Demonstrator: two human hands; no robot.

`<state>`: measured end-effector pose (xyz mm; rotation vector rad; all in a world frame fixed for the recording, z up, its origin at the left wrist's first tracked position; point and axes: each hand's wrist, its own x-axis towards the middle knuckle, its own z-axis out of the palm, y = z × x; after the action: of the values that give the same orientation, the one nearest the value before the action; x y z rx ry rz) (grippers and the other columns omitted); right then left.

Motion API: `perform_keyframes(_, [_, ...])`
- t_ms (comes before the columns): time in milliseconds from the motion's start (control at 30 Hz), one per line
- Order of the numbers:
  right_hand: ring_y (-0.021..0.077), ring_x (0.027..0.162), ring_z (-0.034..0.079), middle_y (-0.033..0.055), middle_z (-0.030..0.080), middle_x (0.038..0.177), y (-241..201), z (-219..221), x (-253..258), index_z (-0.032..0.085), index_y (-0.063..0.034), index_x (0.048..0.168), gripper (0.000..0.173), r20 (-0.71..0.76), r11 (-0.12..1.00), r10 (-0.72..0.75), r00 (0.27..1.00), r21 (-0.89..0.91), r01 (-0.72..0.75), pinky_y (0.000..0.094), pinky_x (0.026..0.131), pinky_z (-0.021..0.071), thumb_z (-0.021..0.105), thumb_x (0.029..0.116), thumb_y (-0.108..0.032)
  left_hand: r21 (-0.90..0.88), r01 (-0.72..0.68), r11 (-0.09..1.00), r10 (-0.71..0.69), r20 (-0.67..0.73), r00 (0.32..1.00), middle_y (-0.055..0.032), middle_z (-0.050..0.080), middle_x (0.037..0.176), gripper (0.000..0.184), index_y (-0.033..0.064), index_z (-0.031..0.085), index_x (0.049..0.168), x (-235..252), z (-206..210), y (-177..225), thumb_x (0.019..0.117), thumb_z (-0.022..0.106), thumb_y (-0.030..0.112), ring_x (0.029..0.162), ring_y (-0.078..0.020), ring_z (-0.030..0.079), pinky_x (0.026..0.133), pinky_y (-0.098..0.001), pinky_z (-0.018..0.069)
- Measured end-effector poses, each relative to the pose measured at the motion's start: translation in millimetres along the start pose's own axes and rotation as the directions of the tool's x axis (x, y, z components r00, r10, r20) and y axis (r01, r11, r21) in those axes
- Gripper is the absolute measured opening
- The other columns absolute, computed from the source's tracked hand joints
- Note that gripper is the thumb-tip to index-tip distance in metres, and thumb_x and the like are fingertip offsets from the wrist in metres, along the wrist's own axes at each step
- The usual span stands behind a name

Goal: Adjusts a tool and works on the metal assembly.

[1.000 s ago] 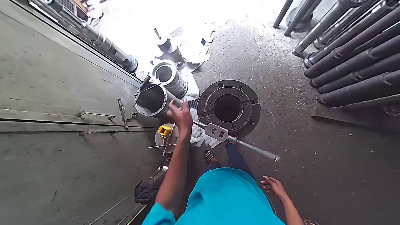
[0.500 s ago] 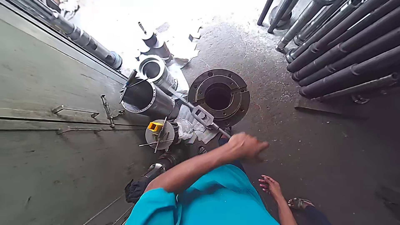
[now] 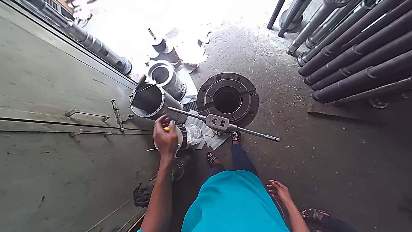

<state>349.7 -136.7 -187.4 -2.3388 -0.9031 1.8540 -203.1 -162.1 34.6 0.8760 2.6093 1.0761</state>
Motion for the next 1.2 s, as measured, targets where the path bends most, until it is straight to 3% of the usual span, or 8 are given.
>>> perform_keyframes(100, [0.0196, 0.077, 0.068, 0.0169, 0.073, 0.106, -15.7, -4.1, 6.8, 0.061, -0.0023, 0.134, 0.033, 0.058, 0.995, 0.021, 0.998, -0.102, -0.015, 0.0362, 0.067, 0.0544, 0.046, 0.1115, -0.022, 0.044, 0.242, 0.969, -0.245, 0.088, 0.966, -0.0201, 0.067, 0.102, 0.070, 0.0041, 0.034, 0.145, 32.6, 43.4, 54.2, 0.0993, 0.060, 0.051, 0.090, -0.0367, 0.069, 0.077, -0.0574, 0.0556])
perform_keyframes(167, [0.0203, 0.077, 0.069, 0.0166, 0.073, 0.105, -31.7, -7.8, 20.9, 0.061, -0.0025, 0.134, 0.033, 0.101, 0.984, 0.033, 0.994, -0.179, -0.015, 0.0368, 0.067, 0.0555, 0.047, 0.1112, -0.023, 0.142, 0.272, 0.952, -0.293, 0.155, 0.944, -0.0238, 0.068, 0.105, 0.075, 0.0017, 0.035, 0.149, 74.2, 66.2, 108.0, 0.0976, 0.062, 0.050, 0.099, -0.0406, 0.069, 0.086, -0.0612, 0.0537])
perform_keyframes(300, [0.0225, 0.079, 0.069, 0.0170, 0.072, 0.109, -72.6, -24.1, 50.4, 0.059, -0.0038, 0.136, 0.035, 0.155, 0.977, 0.021, 0.988, -0.213, 0.013, 0.0392, 0.068, 0.0561, 0.046, 0.1113, -0.024, 0.294, -0.083, 0.952, -0.080, 0.502, 0.861, -0.0261, 0.068, 0.115, 0.069, -0.0007, 0.040, 0.149, 102.3, 134.6, 180.0, 0.0999, 0.058, 0.045, 0.109, -0.0433, 0.067, 0.091, -0.0636, 0.0522])
perform_keyframes(433, [0.0203, 0.078, 0.070, 0.0156, 0.072, 0.107, -118.3, -45.8, 71.6, 0.060, -0.0049, 0.134, 0.034, 0.098, 0.994, -0.009, 0.995, -0.109, 0.020, 0.0353, 0.064, 0.0554, 0.045, 0.1115, -0.025, 0.215, -0.466, 0.858, 0.197, 0.701, 0.685, -0.0177, 0.071, 0.104, 0.055, 0.0046, 0.058, 0.131, 18.3, 177.0, 230.8, 0.0971, 0.060, 0.048, 0.096, -0.0368, 0.071, 0.074, -0.0577, 0.0564])
perform_keyframes(500, [0.0177, 0.075, 0.069, 0.0143, 0.073, 0.104, -133.7, -56.2, 75.3, 0.060, -0.0048, 0.134, 0.034, 0.074, 0.995, -0.041, 0.996, -0.086, 0.048, 0.0327, 0.062, 0.0546, 0.045, 0.1115, -0.025, 0.081, -0.683, 0.726, 0.481, 0.650, 0.588, -0.0119, 0.070, 0.093, 0.050, 0.0071, 0.067, 0.116, -32.5, 173.3, 205.0, 0.0932, 0.063, 0.051, 0.085, -0.0301, 0.070, 0.068, -0.0478, 0.0559])
perform_keyframes(667, [0.0144, 0.069, 0.067, 0.0110, 0.073, 0.096, -120.6, -65.9, 69.3, 0.061, -0.0050, 0.130, 0.032, 0.010, 0.995, -0.097, 0.995, 0.007, 0.097, 0.0286, 0.057, 0.0520, 0.045, 0.1112, -0.024, -0.124, -0.832, 0.541, 0.719, 0.582, 0.381, -0.0089, 0.072, 0.117, 0.053, 0.0096, 0.067, 0.128, -60.7, 118.7, 136.6, 0.0972, 0.056, 0.052, 0.113, -0.0238, 0.067, 0.105, -0.0417, 0.0494])
perform_keyframes(1000, [0.0151, 0.071, 0.065, 0.0158, 0.071, 0.098, -24.8, -3.1, 40.6, 0.060, 0.0024, 0.131, 0.032, 0.043, 1.000, -0.017, 0.999, -0.001, 0.017, 0.0314, 0.062, 0.0529, 0.045, 0.1109, -0.017, 0.160, -0.771, 0.617, 0.721, 0.277, 0.635, 0.0001, 0.064, 0.071, 0.035, 0.0173, 0.072, 0.080, -115.1, 182.9, 155.3, 0.0941, 0.060, 0.047, 0.074, -0.0203, 0.062, 0.077, -0.0419, 0.0472])
perform_keyframes(1200, [0.0185, 0.075, 0.068, 0.0160, 0.071, 0.102, -54.4, -7.3, 27.8, 0.061, 0.0000, 0.131, 0.032, 0.065, 0.989, -0.086, 0.994, -0.111, 0.093, 0.0354, 0.066, 0.0556, 0.047, 0.1106, -0.020, -0.283, -0.894, 0.348, 0.928, 0.243, 0.284, -0.0063, 0.067, 0.078, 0.029, 0.0106, 0.067, 0.082, -126.3, 95.8, 54.3, 0.1026, 0.058, 0.029, 0.087, -0.0245, 0.067, 0.105, -0.0417, 0.0458])
